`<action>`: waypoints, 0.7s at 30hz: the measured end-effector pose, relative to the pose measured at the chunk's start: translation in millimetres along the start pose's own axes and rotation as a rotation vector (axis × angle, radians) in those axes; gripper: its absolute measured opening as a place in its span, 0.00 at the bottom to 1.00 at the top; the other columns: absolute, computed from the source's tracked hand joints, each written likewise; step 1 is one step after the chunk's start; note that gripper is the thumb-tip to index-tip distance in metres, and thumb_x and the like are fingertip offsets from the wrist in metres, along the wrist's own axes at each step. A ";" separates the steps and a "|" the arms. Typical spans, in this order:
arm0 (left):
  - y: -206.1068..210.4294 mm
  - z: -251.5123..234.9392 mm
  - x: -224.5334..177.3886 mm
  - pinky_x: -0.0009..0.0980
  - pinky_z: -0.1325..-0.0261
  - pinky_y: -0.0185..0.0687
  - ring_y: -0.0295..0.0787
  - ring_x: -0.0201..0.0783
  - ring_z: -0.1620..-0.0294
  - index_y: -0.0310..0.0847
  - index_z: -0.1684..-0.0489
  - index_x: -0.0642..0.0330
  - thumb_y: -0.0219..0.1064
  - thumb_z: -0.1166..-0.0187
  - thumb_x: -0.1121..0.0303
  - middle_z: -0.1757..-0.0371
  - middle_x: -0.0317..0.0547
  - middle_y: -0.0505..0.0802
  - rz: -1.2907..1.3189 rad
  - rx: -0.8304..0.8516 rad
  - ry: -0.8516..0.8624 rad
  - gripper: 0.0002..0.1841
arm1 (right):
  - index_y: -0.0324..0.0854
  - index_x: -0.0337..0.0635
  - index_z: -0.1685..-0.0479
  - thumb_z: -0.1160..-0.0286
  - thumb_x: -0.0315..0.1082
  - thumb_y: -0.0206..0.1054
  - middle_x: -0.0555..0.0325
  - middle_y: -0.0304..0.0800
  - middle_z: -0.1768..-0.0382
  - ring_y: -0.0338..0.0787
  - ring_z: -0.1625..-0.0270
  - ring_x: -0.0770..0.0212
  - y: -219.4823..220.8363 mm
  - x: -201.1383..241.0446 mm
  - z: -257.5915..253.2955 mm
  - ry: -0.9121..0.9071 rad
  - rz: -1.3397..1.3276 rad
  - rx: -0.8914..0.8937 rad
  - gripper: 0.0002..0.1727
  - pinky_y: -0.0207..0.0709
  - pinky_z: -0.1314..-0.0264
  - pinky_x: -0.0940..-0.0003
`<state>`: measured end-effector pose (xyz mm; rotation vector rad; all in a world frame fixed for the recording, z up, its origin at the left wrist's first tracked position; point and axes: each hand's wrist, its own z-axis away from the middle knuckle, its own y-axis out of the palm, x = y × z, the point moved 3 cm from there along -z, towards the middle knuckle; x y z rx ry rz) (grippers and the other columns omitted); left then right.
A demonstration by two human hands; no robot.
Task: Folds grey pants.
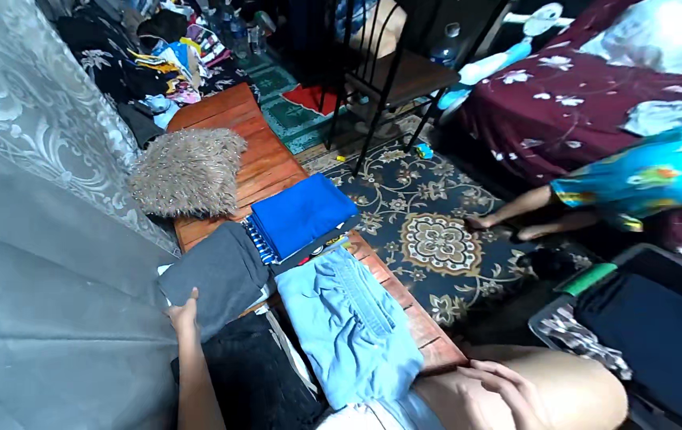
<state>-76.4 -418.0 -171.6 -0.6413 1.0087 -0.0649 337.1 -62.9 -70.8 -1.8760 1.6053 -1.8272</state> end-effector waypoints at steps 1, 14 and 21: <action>1.7 0.8 -0.9 0.59 0.23 0.69 0.72 0.67 0.22 0.58 0.18 0.80 0.82 0.30 0.57 0.23 0.79 0.74 0.042 0.015 -0.048 0.48 | 0.84 0.25 0.51 0.22 0.34 0.66 0.28 0.80 0.40 0.82 0.36 0.50 -7.0 0.5 6.3 0.027 -0.027 -0.055 0.16 0.79 0.36 0.66; -1.4 1.6 -6.1 0.61 0.24 0.71 0.72 0.60 0.20 0.56 0.12 0.66 0.78 0.27 0.57 0.19 0.66 0.75 0.237 0.195 -0.017 0.45 | 0.83 0.25 0.51 0.30 0.28 0.66 0.43 0.80 0.41 0.84 0.43 0.68 -7.4 -16.7 44.8 0.229 -0.329 -0.241 0.14 0.82 0.46 0.79; -33.9 -19.2 -36.7 0.56 0.22 0.69 0.75 0.60 0.23 0.63 0.17 0.71 0.73 0.20 0.61 0.23 0.70 0.79 -0.031 0.218 0.089 0.36 | 0.82 0.25 0.49 0.29 0.26 0.65 0.45 0.81 0.43 0.85 0.47 0.70 -12.4 -22.9 50.1 0.316 -0.374 -0.196 0.13 0.83 0.49 0.78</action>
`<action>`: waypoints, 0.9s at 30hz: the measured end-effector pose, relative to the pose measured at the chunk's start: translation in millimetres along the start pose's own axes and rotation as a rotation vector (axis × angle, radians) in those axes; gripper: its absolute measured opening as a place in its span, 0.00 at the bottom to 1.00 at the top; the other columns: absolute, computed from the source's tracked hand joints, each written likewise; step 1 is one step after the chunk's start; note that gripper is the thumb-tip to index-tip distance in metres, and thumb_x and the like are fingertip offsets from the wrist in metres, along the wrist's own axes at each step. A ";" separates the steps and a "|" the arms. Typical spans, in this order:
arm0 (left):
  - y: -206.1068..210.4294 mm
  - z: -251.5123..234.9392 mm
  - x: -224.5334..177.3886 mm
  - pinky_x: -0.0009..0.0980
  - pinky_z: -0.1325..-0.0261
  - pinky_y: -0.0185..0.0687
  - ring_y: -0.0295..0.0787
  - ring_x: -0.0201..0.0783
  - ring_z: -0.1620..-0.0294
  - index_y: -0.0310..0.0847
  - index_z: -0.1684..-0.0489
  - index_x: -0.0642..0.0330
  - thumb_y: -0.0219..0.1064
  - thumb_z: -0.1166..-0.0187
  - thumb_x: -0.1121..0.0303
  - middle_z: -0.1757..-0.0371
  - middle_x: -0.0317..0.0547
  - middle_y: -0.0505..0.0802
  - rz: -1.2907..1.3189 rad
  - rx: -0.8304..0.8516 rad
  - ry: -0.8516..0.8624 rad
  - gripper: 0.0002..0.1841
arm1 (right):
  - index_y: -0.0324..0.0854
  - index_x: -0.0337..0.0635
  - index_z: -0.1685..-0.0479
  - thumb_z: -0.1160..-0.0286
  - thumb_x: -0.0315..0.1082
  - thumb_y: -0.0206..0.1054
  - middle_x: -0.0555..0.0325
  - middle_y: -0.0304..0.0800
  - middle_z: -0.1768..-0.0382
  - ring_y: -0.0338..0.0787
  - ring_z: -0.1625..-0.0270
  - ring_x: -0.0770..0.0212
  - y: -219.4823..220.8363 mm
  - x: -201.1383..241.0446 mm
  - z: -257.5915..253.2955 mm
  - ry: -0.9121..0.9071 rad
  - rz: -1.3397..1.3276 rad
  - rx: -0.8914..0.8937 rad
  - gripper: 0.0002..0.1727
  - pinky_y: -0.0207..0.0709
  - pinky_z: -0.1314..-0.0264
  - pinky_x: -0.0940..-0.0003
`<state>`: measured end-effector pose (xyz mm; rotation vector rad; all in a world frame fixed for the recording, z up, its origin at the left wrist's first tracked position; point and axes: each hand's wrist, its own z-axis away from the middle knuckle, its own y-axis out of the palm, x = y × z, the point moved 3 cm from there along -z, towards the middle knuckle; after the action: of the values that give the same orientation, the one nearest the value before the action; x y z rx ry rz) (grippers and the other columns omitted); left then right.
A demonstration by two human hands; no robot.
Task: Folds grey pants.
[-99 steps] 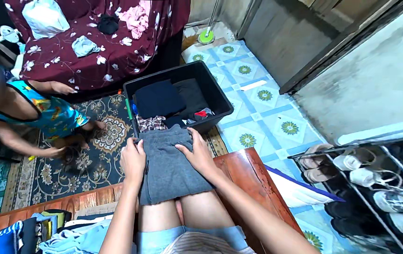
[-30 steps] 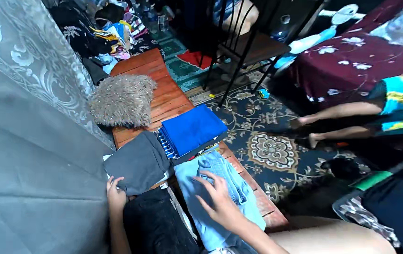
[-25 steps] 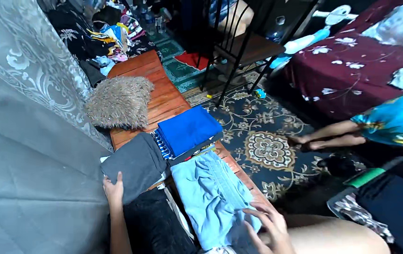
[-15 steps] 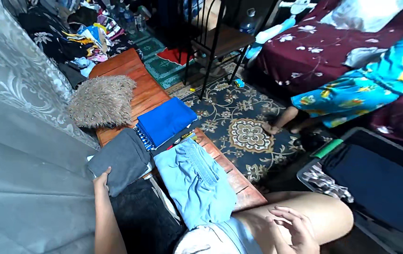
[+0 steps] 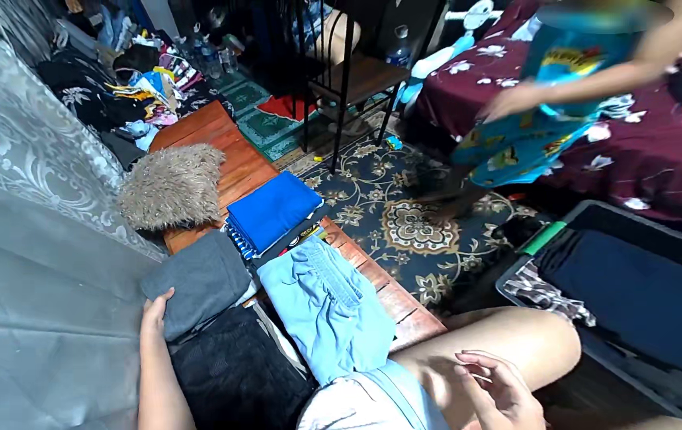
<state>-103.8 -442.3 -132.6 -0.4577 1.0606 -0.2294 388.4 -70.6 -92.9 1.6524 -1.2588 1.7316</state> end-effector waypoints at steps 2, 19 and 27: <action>-1.7 -12.1 2.4 0.57 0.21 0.67 0.72 0.61 0.20 0.62 0.17 0.73 0.74 0.21 0.60 0.22 0.71 0.77 -0.095 0.014 -0.025 0.38 | 0.82 0.25 0.48 0.28 0.25 0.65 0.45 0.82 0.43 0.86 0.48 0.69 0.4 1.2 1.2 0.020 0.017 0.022 0.14 0.83 0.49 0.78; 14.4 -16.7 20.7 0.56 0.19 0.65 0.74 0.63 0.22 0.66 0.23 0.80 0.73 0.20 0.55 0.26 0.75 0.79 -0.166 -0.054 0.019 0.38 | 0.84 0.26 0.47 0.25 0.28 0.65 0.40 0.82 0.43 0.86 0.48 0.64 -2.9 -13.4 3.8 0.052 0.110 0.135 0.14 0.83 0.48 0.74; 19.8 5.1 -17.4 0.67 0.26 0.71 0.71 0.76 0.22 0.45 0.08 0.68 0.80 0.28 0.62 0.20 0.81 0.71 -0.558 -0.273 0.218 0.52 | 0.84 0.26 0.44 0.23 0.31 0.65 0.28 0.81 0.38 0.86 0.41 0.47 -55.4 -29.7 5.1 -0.041 0.333 0.080 0.16 0.85 0.44 0.60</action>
<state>-108.3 -416.6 -126.1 -0.9929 1.1643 -0.6437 442.1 -39.5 -104.4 1.5985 -1.5761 1.9709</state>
